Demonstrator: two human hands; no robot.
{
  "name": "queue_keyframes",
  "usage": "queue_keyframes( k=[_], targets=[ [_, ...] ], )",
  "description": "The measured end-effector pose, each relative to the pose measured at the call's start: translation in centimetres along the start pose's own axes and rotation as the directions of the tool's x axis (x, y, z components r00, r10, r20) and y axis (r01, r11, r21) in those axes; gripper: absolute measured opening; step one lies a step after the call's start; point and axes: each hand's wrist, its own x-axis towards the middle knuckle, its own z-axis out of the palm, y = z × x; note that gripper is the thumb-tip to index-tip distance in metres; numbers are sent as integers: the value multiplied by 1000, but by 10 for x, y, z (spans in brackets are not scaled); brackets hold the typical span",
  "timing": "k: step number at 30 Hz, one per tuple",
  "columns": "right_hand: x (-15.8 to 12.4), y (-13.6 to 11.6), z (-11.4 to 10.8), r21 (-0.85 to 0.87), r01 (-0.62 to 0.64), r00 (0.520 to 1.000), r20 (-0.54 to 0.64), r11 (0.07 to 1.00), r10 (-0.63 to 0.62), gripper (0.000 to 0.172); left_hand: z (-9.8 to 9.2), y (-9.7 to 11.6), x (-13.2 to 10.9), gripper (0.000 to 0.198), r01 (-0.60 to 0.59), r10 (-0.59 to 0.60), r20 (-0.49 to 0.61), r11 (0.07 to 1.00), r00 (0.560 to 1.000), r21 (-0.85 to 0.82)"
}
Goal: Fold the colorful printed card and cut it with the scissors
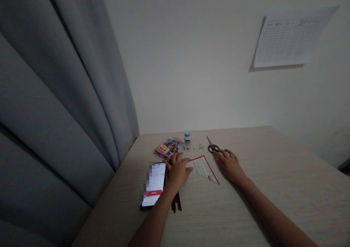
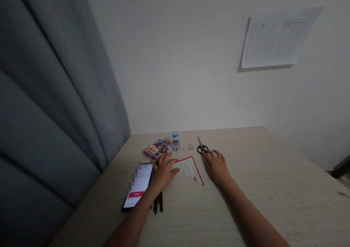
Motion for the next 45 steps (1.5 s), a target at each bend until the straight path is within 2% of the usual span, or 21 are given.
queue_keyframes(
  k=[11, 19, 24, 35, 38, 42, 45],
  targets=[
    [2, 4, -10, 26, -69, 994, -88, 997, 71, 37, 2, 0, 0, 34, -12, 13, -17, 1000, 1000, 15],
    [-2, 4, -15, -45, -205, 956, -223, 978, 190, 34, 0, 3, 0, 33, 5, -5, -26, 1000, 1000, -10],
    [-2, 4, -15, -25, -273, 942, -212, 962, 261, 31, 4, 2, 1, 33, 0, -1, -46, 1000, 999, -3],
    [-3, 6, -15, -7, -271, 940, -215, 963, 263, 29, 6, 1, 0, 30, -18, 19, -72, 1000, 997, 13],
    [-2, 8, -12, 47, -222, 948, -223, 974, 227, 30, 8, 1, 0, 29, -24, 27, -91, 999, 995, 31],
    [0, 5, -8, 161, -6, 983, -183, 987, 36, 27, 10, 1, 0, 26, -41, 46, -127, 998, 991, 40],
    [0, -1, -7, 232, 120, 989, -118, 965, -94, 25, 11, 2, 0, 25, -45, 52, -139, 998, 989, 53]
  ],
)
